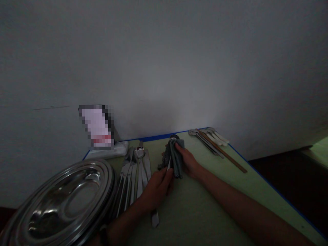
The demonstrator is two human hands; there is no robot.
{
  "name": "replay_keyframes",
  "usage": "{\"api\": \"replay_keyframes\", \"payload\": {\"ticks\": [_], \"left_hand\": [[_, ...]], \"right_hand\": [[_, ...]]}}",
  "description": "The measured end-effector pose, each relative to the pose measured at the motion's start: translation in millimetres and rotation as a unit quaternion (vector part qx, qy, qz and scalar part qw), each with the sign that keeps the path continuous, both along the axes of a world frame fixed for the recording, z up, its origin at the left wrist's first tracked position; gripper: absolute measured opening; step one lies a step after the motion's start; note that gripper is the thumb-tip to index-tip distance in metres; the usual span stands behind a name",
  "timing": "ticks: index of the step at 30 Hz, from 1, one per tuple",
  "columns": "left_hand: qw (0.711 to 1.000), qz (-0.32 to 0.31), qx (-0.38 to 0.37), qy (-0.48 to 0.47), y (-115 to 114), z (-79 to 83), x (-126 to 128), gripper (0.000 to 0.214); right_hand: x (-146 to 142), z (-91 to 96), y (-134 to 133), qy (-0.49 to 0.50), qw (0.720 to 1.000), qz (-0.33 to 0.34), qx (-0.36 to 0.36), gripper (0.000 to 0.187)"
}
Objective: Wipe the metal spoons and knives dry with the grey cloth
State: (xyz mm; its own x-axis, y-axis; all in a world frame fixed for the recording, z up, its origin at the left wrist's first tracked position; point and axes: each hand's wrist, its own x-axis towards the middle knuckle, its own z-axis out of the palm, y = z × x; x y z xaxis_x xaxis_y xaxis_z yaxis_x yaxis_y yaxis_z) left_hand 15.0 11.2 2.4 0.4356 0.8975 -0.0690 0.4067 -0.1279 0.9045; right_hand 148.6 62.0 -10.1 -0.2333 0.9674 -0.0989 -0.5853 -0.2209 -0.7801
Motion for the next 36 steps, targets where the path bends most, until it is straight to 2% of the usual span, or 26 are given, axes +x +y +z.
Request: {"api": "replay_keyframes", "payload": {"ticks": [3,9,14,25,32,36], "left_hand": [[1.000,0.006,0.001,0.020,0,-0.1,-1,0.041],[1.000,0.008,-0.008,0.026,0,-2.3,-2,0.041],[1.000,0.012,-0.019,-0.005,0,-3.5,-2,0.046],[0.999,0.039,0.012,-0.016,-2,-4.3,-1,0.045],[0.993,0.027,-0.042,-0.103,1,-10.6,-4,0.049],[1.000,0.008,0.005,-0.024,-1,-6.7,-3,0.044]], "right_hand": [[2,0.6,2,0.018,1.000,0.002,-0.011,0.023],[4,2.5,8,0.084,0.994,-0.012,-0.062,0.039],[2,3.5,6,0.079,0.995,0.014,-0.060,0.033],[3,0.4,8,0.098,0.994,0.004,-0.058,0.039],[4,0.7,10,0.114,0.991,0.002,-0.069,0.040],[4,1.4,9,0.115,0.991,0.007,-0.073,0.039]]}}
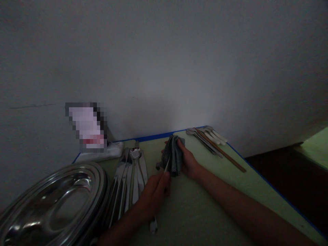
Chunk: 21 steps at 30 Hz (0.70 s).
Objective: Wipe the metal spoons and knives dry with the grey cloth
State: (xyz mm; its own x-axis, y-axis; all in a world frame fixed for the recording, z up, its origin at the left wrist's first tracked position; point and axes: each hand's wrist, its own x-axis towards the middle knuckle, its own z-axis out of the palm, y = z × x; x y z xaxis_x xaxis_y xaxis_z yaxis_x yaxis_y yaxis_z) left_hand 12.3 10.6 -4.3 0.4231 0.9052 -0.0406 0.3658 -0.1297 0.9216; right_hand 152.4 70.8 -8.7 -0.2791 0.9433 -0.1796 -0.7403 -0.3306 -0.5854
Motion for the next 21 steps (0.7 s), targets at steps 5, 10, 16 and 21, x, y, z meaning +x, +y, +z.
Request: {"api": "replay_keyframes", "payload": {"ticks": [5,10,16,21], "left_hand": [[0.999,-0.014,0.013,0.051,-1.1,3.5,1.9,0.039],[0.998,-0.032,0.021,0.056,1.2,-0.3,0.8,0.033],[0.997,-0.048,0.033,0.059,0.7,2.1,-0.5,0.031],[0.998,-0.039,0.013,0.053,0.2,1.7,-0.2,0.033]], "right_hand": [[-0.5,2.5,-1.9,-0.016,1.000,-0.004,0.010,0.038],[-0.6,4.0,-2.7,-0.023,1.000,-0.008,0.005,0.037],[0.3,0.0,-1.7,-0.030,0.999,-0.007,0.009,0.036],[-1.1,-1.1,-1.5,-0.033,0.999,-0.008,0.006,0.035]]}}
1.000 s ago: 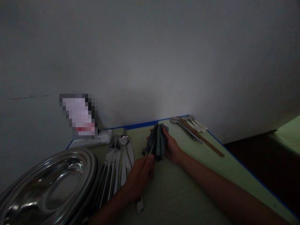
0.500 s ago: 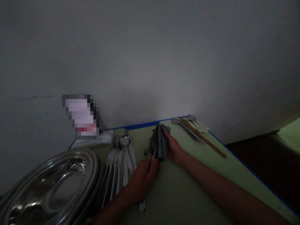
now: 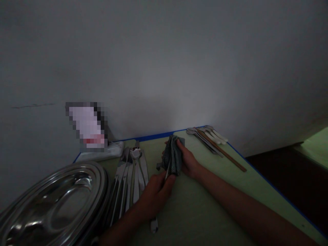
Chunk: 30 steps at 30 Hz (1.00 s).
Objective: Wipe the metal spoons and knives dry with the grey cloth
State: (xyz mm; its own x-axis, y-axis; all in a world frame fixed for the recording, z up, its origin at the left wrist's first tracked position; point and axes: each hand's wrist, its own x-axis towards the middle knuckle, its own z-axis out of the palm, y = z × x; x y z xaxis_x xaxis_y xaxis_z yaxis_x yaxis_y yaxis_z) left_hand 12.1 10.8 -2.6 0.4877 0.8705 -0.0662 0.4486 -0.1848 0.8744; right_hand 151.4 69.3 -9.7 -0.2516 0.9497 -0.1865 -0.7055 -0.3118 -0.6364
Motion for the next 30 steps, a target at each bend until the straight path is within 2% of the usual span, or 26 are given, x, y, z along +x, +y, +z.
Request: {"api": "replay_keyframes", "payload": {"ticks": [18,24,30], "left_hand": [[1.000,-0.013,0.001,0.005,-0.2,2.9,0.9,0.031],[1.000,-0.004,0.004,0.005,-1.0,1.5,-1.6,0.033],[1.000,-0.020,-0.008,-0.003,-2.6,4.0,-3.9,0.036]], "right_hand": [[-0.3,0.3,-1.0,-0.024,1.000,-0.003,0.015,0.032],[-0.4,-2.3,-2.0,-0.082,0.995,-0.044,0.041,0.016],[1.8,-9.5,1.6,-0.074,0.992,-0.067,0.072,0.031]]}}
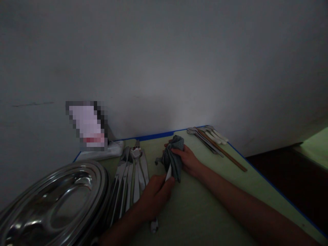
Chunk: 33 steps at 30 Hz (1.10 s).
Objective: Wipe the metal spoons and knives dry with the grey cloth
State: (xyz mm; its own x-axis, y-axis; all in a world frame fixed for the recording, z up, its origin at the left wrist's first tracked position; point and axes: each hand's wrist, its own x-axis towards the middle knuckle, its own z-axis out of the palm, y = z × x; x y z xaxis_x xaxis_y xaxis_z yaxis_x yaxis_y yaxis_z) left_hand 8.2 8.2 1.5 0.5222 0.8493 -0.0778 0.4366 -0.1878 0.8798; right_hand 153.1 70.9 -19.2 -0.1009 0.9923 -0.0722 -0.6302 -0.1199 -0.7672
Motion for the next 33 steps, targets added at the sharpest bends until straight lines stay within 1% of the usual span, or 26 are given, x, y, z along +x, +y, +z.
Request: {"api": "replay_keyframes", "payload": {"ticks": [3,6,9,13,19,22,28,33], "left_hand": [[1.000,-0.015,0.002,0.013,0,1.1,0,0.037],[0.999,-0.031,0.024,0.028,-1,0.6,1,0.037],[0.998,-0.036,0.038,0.036,-1,-0.6,1,0.038],[0.998,-0.040,0.032,0.027,-1,-0.9,2,0.037],[0.998,-0.042,0.039,0.015,-1,0.2,1,0.036],[0.999,-0.039,0.037,0.005,-1,-1.8,1,0.036],[1.000,-0.015,0.004,-0.001,-2,-5.2,1,0.038],[0.997,0.019,0.049,0.050,-5,-6.7,6,0.039]], "right_hand": [[0,-0.5,1,0.005,1.000,-0.001,-0.003,0.030],[-1,1.3,1,0.008,1.000,-0.005,-0.011,0.029],[-1,2.7,0,-0.001,1.000,0.001,-0.019,0.023],[-1,1.5,0,-0.012,1.000,0.024,-0.013,0.022],[0,0.9,-1,-0.013,0.999,0.029,-0.013,0.022],[-1,2.5,-1,-0.014,0.999,0.026,-0.015,0.020],[-1,5.9,-2,-0.007,0.999,0.031,-0.022,0.019],[0,9.5,-5,-0.025,0.997,0.071,-0.025,0.022]]}}
